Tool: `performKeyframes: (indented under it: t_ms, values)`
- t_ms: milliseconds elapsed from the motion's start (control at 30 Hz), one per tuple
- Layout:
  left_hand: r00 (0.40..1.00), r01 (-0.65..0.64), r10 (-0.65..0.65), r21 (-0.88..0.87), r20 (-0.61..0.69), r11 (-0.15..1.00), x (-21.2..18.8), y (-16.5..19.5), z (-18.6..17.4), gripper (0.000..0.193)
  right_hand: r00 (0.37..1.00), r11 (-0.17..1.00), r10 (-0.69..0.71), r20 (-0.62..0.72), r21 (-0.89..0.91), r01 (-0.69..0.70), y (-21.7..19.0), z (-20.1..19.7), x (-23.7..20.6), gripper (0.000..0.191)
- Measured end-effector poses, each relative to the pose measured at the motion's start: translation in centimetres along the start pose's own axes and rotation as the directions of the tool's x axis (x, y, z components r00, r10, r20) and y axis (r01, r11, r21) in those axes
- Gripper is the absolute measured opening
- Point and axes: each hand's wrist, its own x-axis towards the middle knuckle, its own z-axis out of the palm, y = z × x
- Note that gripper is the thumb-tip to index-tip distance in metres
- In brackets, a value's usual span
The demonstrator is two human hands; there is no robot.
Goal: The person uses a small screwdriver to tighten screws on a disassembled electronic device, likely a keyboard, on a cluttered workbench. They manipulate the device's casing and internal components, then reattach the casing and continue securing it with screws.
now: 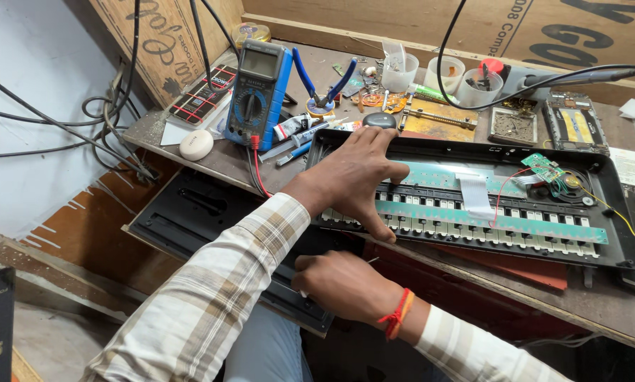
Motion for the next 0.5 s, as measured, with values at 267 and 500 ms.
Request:
performKeyframes:
  t_ms: [267, 500]
  values:
    - [1.000, 0.014, -0.014, -0.014, 0.000, 1.000, 0.0, -0.1, 0.1, 0.093, 0.995, 0.999, 0.019, 0.097, -0.029, -0.016, 0.7, 1.8, 1.2, 0.011]
    - [1.000, 0.013, -0.012, -0.024, 0.018, 1.000, 0.4, -0.2, 0.3, 0.091, 0.994, 0.999, -0.013, 0.105, -0.028, 0.016, 0.9, 1.2, 1.1, 0.014]
